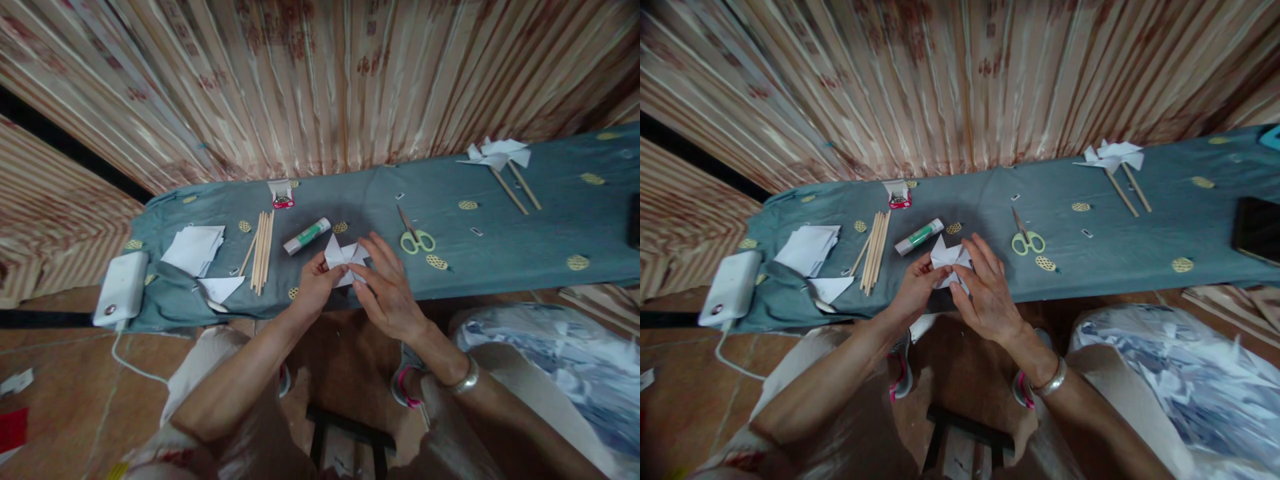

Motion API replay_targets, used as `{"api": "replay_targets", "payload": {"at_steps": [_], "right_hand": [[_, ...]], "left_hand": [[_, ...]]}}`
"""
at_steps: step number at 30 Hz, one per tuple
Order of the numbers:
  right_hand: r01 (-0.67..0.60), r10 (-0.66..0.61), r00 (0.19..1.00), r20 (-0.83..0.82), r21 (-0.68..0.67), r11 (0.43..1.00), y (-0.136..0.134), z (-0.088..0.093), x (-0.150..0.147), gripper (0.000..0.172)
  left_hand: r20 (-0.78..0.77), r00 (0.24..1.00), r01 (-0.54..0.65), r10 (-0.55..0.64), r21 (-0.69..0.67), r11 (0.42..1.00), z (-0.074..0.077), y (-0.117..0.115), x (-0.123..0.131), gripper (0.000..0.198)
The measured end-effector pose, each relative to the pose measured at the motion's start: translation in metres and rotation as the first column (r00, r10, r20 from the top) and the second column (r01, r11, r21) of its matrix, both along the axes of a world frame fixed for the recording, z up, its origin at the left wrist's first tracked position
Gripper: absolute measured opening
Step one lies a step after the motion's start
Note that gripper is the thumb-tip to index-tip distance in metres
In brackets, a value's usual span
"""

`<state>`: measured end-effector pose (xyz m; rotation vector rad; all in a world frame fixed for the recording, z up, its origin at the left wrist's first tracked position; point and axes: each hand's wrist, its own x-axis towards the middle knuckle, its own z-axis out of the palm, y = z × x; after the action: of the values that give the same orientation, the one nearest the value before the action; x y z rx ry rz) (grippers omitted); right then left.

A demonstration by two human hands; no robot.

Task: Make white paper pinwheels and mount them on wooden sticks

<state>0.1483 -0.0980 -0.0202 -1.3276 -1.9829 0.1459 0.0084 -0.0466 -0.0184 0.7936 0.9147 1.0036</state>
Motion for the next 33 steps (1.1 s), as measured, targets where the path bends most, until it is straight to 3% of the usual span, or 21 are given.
{"api": "replay_targets", "payload": {"at_steps": [25, 30, 33], "right_hand": [[-0.008, 0.002, 0.998, 0.068, 0.079, 0.997, 0.001, 0.006, 0.0, 0.03], [0.049, -0.044, 0.995, -0.086, 0.054, 0.997, 0.002, 0.015, 0.012, 0.035], [0.148, -0.184, 0.916, -0.357, -0.127, 0.981, 0.009, 0.013, 0.019, 0.045]], "left_hand": [[-0.008, 1.0, 0.001, -0.001, 0.019, 1.0, 0.004, 0.007, 0.001, 0.026], [-0.019, 1.0, -0.024, 0.024, 0.006, 1.0, 0.003, 0.009, 0.001, 0.03], [-0.034, 0.999, -0.022, 0.022, -0.008, 1.0, 0.001, 0.009, 0.0, 0.033]]}}
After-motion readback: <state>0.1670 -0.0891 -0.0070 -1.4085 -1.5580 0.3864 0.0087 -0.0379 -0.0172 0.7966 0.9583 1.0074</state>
